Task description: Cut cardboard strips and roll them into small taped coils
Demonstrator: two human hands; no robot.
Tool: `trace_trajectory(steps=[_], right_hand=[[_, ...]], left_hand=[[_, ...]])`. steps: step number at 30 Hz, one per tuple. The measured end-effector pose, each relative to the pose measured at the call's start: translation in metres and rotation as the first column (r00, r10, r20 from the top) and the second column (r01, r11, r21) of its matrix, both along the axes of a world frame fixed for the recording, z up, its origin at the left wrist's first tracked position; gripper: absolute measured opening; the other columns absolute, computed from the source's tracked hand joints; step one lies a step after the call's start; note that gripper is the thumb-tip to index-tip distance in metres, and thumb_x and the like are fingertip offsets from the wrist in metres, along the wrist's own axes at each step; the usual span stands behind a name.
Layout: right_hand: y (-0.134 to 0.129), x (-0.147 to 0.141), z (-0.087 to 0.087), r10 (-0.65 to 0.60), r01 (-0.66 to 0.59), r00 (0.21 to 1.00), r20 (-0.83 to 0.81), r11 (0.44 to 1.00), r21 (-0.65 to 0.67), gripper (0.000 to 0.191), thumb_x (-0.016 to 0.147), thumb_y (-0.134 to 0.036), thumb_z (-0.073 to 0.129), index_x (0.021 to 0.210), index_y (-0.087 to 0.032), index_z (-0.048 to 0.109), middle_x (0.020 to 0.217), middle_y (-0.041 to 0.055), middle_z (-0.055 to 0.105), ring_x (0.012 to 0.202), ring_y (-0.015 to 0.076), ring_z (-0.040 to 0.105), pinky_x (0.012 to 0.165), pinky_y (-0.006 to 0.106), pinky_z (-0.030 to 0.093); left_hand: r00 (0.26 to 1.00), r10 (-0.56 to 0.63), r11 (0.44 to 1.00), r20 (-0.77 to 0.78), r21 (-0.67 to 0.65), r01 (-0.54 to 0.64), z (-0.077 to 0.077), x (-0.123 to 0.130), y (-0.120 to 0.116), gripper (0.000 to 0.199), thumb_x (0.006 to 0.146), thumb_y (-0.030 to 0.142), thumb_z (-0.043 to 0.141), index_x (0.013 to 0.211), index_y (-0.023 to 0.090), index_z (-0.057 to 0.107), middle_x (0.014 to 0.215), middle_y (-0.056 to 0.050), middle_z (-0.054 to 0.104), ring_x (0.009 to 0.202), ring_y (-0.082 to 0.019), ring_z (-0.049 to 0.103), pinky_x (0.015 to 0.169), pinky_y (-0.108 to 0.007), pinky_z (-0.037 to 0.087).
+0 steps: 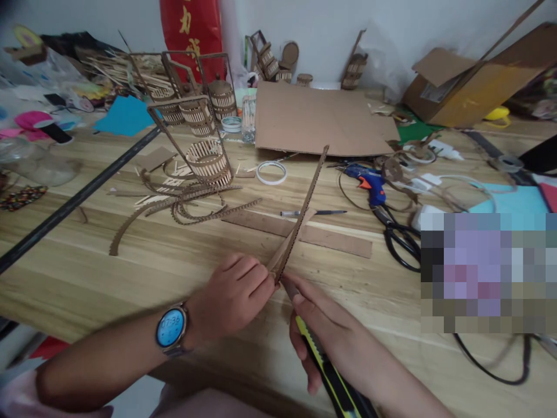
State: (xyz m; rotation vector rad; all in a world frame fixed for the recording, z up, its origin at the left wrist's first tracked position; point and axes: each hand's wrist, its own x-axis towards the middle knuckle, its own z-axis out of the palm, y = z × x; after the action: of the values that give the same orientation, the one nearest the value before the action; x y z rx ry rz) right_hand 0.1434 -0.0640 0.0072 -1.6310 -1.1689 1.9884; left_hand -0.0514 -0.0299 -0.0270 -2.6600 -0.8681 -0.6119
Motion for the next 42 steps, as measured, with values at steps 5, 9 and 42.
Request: trace_trajectory(steps=[5,9,42], right_hand=[[0.001,0.000,-0.003,-0.015,0.015,0.999,-0.039,1.000,-0.009,0.069,0.093,-0.056,0.043,0.153,-0.027,0.025,0.059,-0.0064,0.056,0.037,0.0095,0.053,0.038,0.020,0.051],[0.003,-0.001,-0.002,-0.026,0.021,0.997,-0.074,0.998,-0.066,0.065,0.095,-0.051,0.042,0.153,-0.028,0.023,0.056,-0.0069,0.055,0.034,0.0086,0.051,0.037,0.019,0.050],[0.005,-0.010,-0.010,-0.089,0.073,0.977,-0.195,0.993,-0.088,0.057,0.095,-0.047,0.045,0.147,-0.030,0.031,0.055,-0.0083,0.051,0.032,0.0061,0.042,0.032,0.014,0.040]], left_hand=[[1.000,-0.013,1.000,0.000,-0.001,0.013,0.000,0.000,0.000,0.019,0.094,0.010,0.045,0.078,0.016,0.053,0.072,-0.002,0.055,0.072,-0.020,0.049,0.067,-0.035,0.033],[1.000,-0.024,1.000,0.012,0.018,0.023,0.000,0.000,-0.001,0.019,0.095,0.010,0.045,0.080,0.016,0.056,0.074,-0.003,0.057,0.075,-0.019,0.051,0.069,-0.035,0.034],[0.940,0.023,0.956,0.340,-0.283,0.078,-0.014,0.001,0.005,0.020,0.098,0.017,0.048,0.085,0.014,0.063,0.082,-0.004,0.066,0.082,-0.017,0.056,0.075,-0.030,0.049]])
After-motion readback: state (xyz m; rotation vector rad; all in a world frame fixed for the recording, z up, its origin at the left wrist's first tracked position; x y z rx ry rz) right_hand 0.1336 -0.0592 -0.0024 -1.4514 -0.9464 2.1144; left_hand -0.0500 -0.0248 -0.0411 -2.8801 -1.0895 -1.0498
